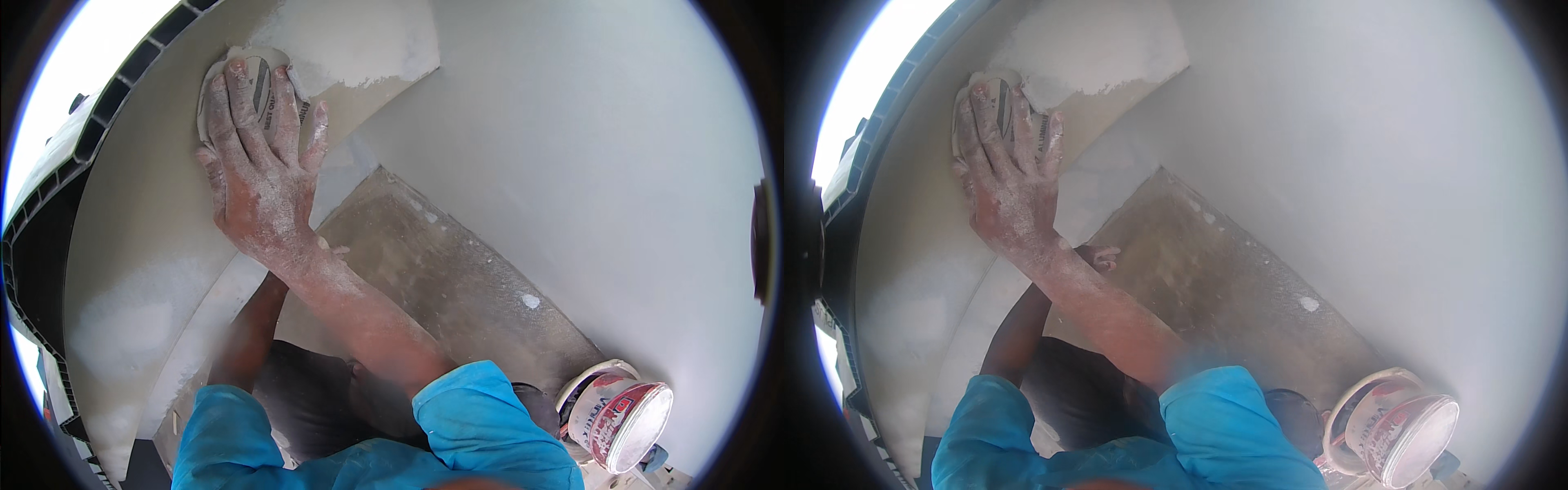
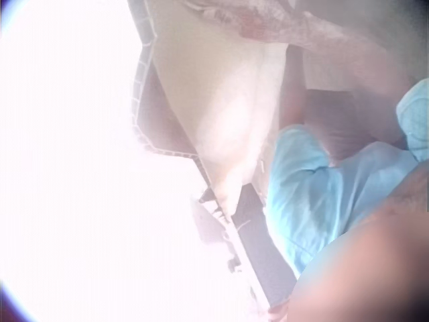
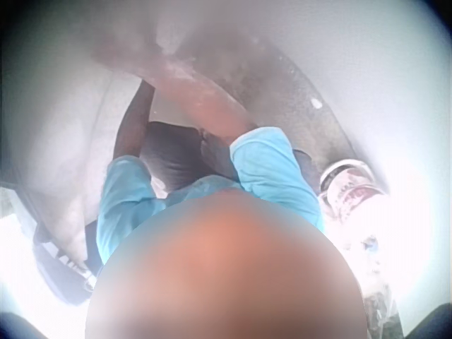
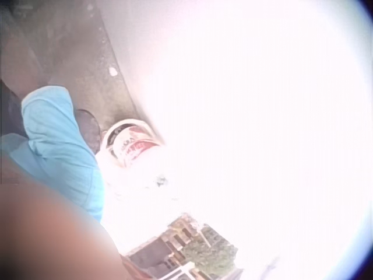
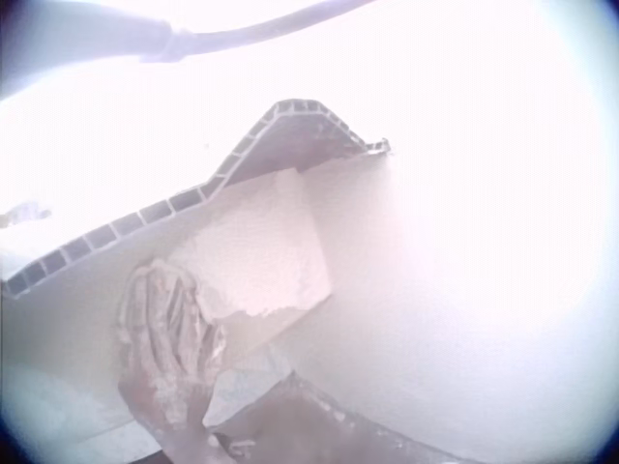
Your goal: The person kneels on a concrete floor and uses a white sponge to rub and smooth a curved concrete surface. They repeatedly apply the sponge to the surface, occasionally pausing to adjust their grip or reposition the sponge.
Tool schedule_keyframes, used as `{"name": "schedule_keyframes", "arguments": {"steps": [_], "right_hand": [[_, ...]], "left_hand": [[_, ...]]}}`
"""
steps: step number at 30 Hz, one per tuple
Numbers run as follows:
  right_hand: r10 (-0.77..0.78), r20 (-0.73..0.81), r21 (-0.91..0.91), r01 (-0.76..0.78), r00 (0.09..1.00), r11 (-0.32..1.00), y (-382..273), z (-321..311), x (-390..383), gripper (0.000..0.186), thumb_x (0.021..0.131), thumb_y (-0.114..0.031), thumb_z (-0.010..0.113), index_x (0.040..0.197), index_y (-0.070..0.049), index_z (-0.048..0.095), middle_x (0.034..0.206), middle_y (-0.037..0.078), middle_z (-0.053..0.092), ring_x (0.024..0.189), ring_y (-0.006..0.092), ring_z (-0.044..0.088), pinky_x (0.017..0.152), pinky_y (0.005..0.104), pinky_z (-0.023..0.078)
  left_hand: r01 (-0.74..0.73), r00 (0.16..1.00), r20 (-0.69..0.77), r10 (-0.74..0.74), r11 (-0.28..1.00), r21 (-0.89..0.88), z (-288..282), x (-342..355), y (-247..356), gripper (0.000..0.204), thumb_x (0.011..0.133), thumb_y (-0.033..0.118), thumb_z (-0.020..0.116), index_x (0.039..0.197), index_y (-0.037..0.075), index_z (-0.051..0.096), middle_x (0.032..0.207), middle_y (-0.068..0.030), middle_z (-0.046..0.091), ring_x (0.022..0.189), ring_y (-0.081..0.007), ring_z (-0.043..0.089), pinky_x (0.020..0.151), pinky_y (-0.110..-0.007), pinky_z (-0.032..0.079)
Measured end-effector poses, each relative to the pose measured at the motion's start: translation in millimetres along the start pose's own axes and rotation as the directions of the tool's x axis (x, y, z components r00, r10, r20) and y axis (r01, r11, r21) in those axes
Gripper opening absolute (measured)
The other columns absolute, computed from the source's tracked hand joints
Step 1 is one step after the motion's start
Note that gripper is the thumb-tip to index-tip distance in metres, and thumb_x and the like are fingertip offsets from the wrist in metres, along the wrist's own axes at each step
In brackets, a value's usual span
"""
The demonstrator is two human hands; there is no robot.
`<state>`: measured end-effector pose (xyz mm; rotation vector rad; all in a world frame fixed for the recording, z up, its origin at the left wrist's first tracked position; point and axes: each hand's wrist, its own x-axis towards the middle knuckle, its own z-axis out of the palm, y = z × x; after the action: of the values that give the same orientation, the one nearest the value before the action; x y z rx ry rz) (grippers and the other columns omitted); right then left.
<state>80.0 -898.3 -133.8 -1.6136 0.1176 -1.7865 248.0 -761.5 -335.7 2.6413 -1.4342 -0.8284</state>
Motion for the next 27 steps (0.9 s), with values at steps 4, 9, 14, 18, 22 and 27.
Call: {"name": "schedule_keyframes", "arguments": {"steps": [4,9,14,18,22,27], "right_hand": [[0.033,-0.049,-0.198,-0.042,0.998,0.979,46.9,-34.6,53.7,0.063,0.096,-0.017,0.061,0.154,-0.005,0.039,0.16,0.016,0.037,0.147,0.046,0.029,0.113,0.0716,0.018],[0.088,0.006,-0.048,-0.088,0.996,0.995,-6.7,-2.4,-18.5,0.054,0.101,-0.016,0.055,0.153,-0.008,0.043,0.163,0.017,0.032,0.146,0.0469,0.028,0.112,0.0672,0.018],[0.206,0.153,-0.107,-0.191,0.966,0.976,28.6,-49.1,67.2,0.057,0.096,-0.017,0.059,0.151,-0.009,0.046,0.162,0.014,0.033,0.147,0.0429,0.03,0.115,0.0673,0.018],[0.036,-0.112,0.038,-0.031,0.993,0.999,-14.4,-5.2,13.9,0.057,0.092,-0.018,0.065,0.146,-0.006,0.05,0.155,0.016,0.045,0.145,0.0426,0.035,0.113,0.0692,0.02],[-0.095,-0.159,-0.128,0.075,0.983,0.989,32.7,-23.0,45.6,0.058,0.09,-0.018,0.067,0.144,-0.003,0.05,0.153,0.016,0.048,0.145,0.0442,0.033,0.111,0.0698,0.022],[0.012,-0.217,-0.137,-0.043,0.976,0.99,22.3,-11.8,36.7,0.053,0.099,-0.022,0.059,0.148,-0.008,0.047,0.149,0.017,0.051,0.135,0.0448,0.041,0.106,0.0652,0.025]], "left_hand": [[-0.018,0.996,0.083,0.023,0.998,-0.063,8.8,1.4,39.0,0.056,0.101,0.036,0.059,0.145,0.004,0.049,0.135,-0.0149,0.065,0.114,-0.024,0.064,0.097,-0.041,0.05],[0.043,0.999,-0.003,-0.045,0.973,-0.228,22.4,-5.5,-51.3,0.063,0.104,0.05,0.051,0.152,0.01,0.043,0.15,-0.0143,0.05,0.135,-0.0225,0.05,0.111,-0.038,0.04],[0.287,0.904,0.419,-0.081,0.842,-0.457,2.2,20.7,11.8,0.062,0.102,0.047,0.056,0.148,0.007,0.045,0.139,-0.0142,0.054,0.128,-0.0239,0.05,0.11,-0.038,0.04],[-0.02,0.995,-0.101,-0.002,0.976,-0.216,11.3,5.0,-19.7,0.063,0.101,0.046,0.055,0.147,0.004,0.046,0.132,-0.0189,0.059,0.121,-0.0297,0.055,0.107,-0.041,0.042],[0.048,0.997,0.055,-0.047,0.999,-0.01,5.3,0.9,36.5,0.064,0.101,0.045,0.055,0.147,0.001,0.046,0.126,-0.0235,0.064,0.115,-0.0354,0.061,0.104,-0.044,0.044],[-0.066,0.997,-0.039,0.063,0.993,-0.095,19.6,1.5,16.2,0.056,0.101,0.033,0.056,0.148,0.005,0.046,0.136,-0.024,0.06,0.127,-0.0374,0.055,0.111,-0.047,0.039]]}}
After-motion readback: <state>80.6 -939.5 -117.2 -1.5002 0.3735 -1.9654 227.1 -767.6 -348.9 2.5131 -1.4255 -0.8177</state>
